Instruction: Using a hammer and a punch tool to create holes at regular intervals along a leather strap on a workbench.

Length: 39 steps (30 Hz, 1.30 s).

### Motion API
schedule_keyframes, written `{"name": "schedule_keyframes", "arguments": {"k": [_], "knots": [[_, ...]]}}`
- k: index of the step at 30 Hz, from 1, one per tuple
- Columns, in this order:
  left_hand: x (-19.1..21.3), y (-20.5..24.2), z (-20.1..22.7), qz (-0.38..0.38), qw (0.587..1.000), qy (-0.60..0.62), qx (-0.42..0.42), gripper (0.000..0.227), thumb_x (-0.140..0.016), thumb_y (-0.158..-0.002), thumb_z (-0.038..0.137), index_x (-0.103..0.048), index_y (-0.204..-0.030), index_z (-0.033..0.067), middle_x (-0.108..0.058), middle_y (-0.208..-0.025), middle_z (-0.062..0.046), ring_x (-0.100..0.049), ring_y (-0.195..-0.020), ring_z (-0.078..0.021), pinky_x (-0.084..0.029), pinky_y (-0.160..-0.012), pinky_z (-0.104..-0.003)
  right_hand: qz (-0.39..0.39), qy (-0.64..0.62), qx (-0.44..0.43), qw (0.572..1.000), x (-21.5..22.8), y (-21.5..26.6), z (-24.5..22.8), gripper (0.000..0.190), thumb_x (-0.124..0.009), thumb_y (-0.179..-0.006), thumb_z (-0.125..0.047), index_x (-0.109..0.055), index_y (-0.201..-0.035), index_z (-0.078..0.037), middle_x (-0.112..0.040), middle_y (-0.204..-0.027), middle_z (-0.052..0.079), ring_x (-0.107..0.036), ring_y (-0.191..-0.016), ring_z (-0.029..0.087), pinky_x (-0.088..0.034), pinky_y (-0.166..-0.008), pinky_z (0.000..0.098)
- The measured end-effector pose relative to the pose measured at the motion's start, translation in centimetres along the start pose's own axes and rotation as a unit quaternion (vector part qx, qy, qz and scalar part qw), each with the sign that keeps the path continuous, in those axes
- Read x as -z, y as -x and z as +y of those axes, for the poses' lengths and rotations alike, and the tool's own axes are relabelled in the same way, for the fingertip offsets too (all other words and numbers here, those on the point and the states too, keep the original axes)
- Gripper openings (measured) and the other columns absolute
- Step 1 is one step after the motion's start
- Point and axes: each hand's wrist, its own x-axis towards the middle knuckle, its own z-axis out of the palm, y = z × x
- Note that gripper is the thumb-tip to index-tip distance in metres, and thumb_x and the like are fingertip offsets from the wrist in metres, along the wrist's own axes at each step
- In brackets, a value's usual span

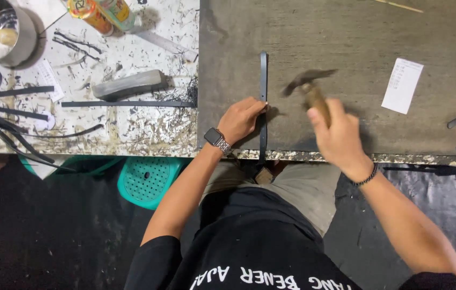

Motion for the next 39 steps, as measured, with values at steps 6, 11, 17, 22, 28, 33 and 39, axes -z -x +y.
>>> {"name": "schedule_keyframes", "arguments": {"k": [6,11,17,22,28,33,39], "knots": [[1.9,-0.8,1.5,-0.001,0.998,0.053,0.025,0.008,-0.061,-0.103,0.012,-0.066,-0.107,0.0086,-0.065,-0.080,-0.011,-0.069,-0.080,-0.0306,-0.059,-0.075,-0.039,0.165,0.291,0.080,0.939,-3.1,-3.8,7.2,0.035,-0.063,-0.111,-0.038,-0.062,-0.125,-0.006,-0.069,-0.082,0.015,-0.068,-0.083,0.036,-0.051,-0.074,0.0474],[0.6,-0.5,0.5,0.018,0.997,0.066,0.026,0.007,-0.067,-0.100,0.012,-0.068,-0.105,0.0075,-0.065,-0.080,-0.012,-0.069,-0.079,-0.0326,-0.058,-0.073,-0.040,0.152,0.319,0.140,0.925,-6.6,-3.4,2.9,0.051,-0.072,-0.097,-0.043,-0.062,-0.136,-0.011,-0.062,-0.116,0.019,-0.054,-0.113,0.041,-0.039,-0.091,0.0578],[0.5,-1.9,-0.1,0.021,0.977,0.160,0.141,0.009,-0.067,-0.101,0.012,-0.072,-0.094,0.0076,-0.069,-0.072,-0.013,-0.073,-0.069,-0.0299,-0.060,-0.063,-0.035,-0.080,0.118,0.200,0.969,-8.4,-2.5,1.5,0.063,-0.065,-0.093,-0.059,-0.063,-0.139,-0.016,-0.051,-0.122,0.009,-0.044,-0.118,0.032,-0.034,-0.094,0.0469],[2.1,-3.6,-3.8,0.194,0.828,0.404,0.337,0.023,-0.048,-0.108,0.015,-0.063,-0.093,0.0052,-0.069,-0.072,-0.009,-0.070,-0.060,-0.0156,-0.060,-0.053,-0.027,-0.110,0.108,0.178,0.972,-7.6,-2.7,1.1,0.068,-0.068,-0.091,-0.055,-0.055,-0.151,-0.025,-0.049,-0.121,0.007,-0.044,-0.119,0.034,-0.035,-0.092,0.0518],[2.9,-2.0,0.3,0.151,0.885,0.331,0.291,0.017,-0.063,-0.104,0.012,-0.073,-0.100,0.0005,-0.074,-0.076,-0.012,-0.074,-0.069,-0.0182,-0.061,-0.065,-0.030,-0.130,0.134,0.185,0.965,-7.5,-4.5,1.9,0.076,-0.063,-0.090,-0.067,-0.051,-0.153,-0.027,-0.047,-0.115,0.006,-0.043,-0.114,0.033,-0.033,-0.091,0.0524],[2.6,-1.8,2.3,0.135,0.922,0.266,0.246,0.009,-0.068,-0.100,0.010,-0.076,-0.100,0.0057,-0.076,-0.073,-0.009,-0.076,-0.067,-0.0178,-0.060,-0.067,-0.028,-0.128,0.140,0.195,0.962,-7.5,-4.8,2.1,0.079,-0.063,-0.088,-0.069,-0.052,-0.153,-0.025,-0.045,-0.113,0.006,-0.044,-0.113,0.033,-0.035,-0.087,0.0515],[2.5,-1.6,2.7,0.122,0.939,0.241,0.212,0.012,-0.069,-0.100,0.011,-0.075,-0.091,0.0056,-0.075,-0.070,-0.008,-0.076,-0.064,-0.0198,-0.059,-0.064,-0.029,-0.104,0.134,0.215,0.962,-7.5,-4.6,2.1,0.078,-0.062,-0.090,-0.069,-0.053,-0.152,-0.022,-0.043,-0.111,0.005,-0.043,-0.109,0.032,-0.034,-0.086,0.0495]]}}
